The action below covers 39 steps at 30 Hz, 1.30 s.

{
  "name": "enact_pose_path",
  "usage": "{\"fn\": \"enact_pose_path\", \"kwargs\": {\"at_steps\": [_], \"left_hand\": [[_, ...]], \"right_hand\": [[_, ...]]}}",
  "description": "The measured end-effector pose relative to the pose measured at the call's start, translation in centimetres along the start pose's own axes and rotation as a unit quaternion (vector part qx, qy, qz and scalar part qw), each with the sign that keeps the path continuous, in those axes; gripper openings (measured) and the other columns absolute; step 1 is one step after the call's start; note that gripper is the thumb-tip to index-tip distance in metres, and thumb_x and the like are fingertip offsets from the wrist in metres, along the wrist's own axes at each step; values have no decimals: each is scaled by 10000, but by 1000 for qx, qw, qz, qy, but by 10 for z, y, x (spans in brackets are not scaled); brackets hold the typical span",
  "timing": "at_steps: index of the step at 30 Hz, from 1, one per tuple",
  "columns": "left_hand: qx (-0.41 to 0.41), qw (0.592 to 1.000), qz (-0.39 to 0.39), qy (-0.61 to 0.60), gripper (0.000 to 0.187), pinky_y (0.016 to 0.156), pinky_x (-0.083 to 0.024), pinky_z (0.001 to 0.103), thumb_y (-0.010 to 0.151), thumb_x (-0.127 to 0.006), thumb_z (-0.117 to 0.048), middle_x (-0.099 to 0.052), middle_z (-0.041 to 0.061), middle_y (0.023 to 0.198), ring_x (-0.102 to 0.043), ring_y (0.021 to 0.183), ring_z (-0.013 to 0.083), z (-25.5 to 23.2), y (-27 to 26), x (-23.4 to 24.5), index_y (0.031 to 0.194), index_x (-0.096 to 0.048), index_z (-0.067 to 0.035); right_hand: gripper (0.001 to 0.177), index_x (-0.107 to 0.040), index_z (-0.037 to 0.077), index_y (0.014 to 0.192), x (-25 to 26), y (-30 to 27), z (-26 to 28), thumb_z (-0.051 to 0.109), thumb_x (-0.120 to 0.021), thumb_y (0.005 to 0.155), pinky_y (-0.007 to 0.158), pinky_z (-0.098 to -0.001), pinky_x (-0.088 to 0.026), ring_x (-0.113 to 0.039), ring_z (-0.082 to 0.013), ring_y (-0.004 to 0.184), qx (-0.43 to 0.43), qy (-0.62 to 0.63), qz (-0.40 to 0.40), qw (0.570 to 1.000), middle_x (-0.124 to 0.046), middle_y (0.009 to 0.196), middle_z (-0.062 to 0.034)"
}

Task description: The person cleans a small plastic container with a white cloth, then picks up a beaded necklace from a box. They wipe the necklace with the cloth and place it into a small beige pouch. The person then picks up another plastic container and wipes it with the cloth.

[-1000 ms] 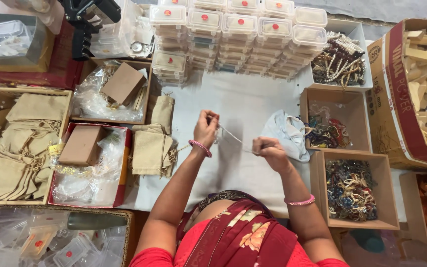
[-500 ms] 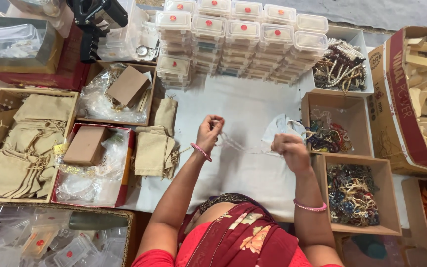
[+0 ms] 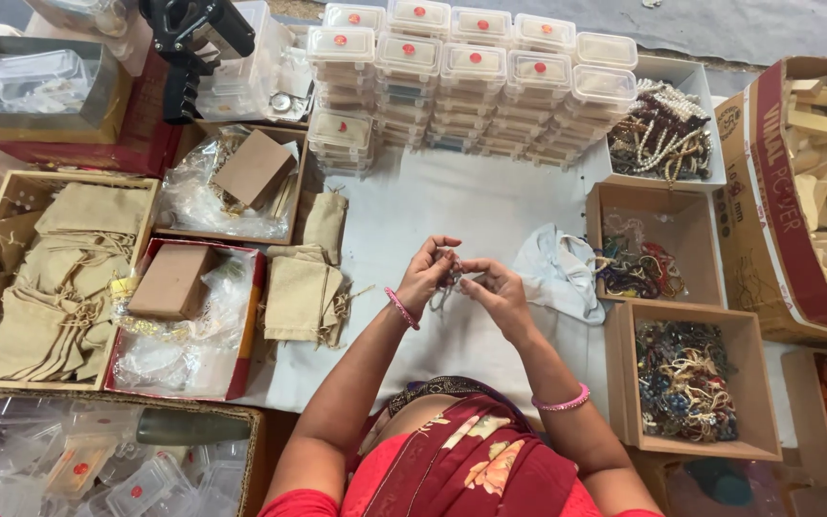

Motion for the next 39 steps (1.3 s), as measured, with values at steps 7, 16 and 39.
{"fn": "enact_pose_path", "kwargs": {"at_steps": [7, 16, 39], "left_hand": [[45, 998, 22, -29, 387, 748, -495, 225, 1027, -596, -225, -609, -51, 968, -571, 849, 40, -13, -15, -13, 1392, -506, -136], [-18, 988, -54, 144, 327, 766, -527, 246, 982, -663, -64, -632, 15, 948, -611, 861, 87, 65, 12, 27, 1295, -570, -60], [43, 998, -14, 38, 204, 681, -510, 217, 978, -627, -16, -676, 9, 938, -630, 790, 67, 78, 11, 33, 1180, -652, -25]], "right_hand": [[151, -744, 9, 1005, -11, -9, 34, 12, -791, 860, 686, -238, -547, -674, -74, 744, 148, -266, -103, 947, -751, 885, -35], [108, -721, 13, 923, 12, -10, 2, -2, -761, 824, 702, -221, -546, -657, -53, 732, 143, -220, -134, 956, -725, 826, -26], [270, -709, 63, 1041, -6, -24, 48, 125, -749, 781, 608, -347, -476, -584, -213, 662, 75, -457, 102, 880, -626, 755, -58]]}}
Point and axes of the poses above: each hand's wrist, its own y-axis towards the middle knuckle, its own x-axis out of the back of the hand, z = x × y, the point moved 4 cm from there along y, towards the middle knuckle
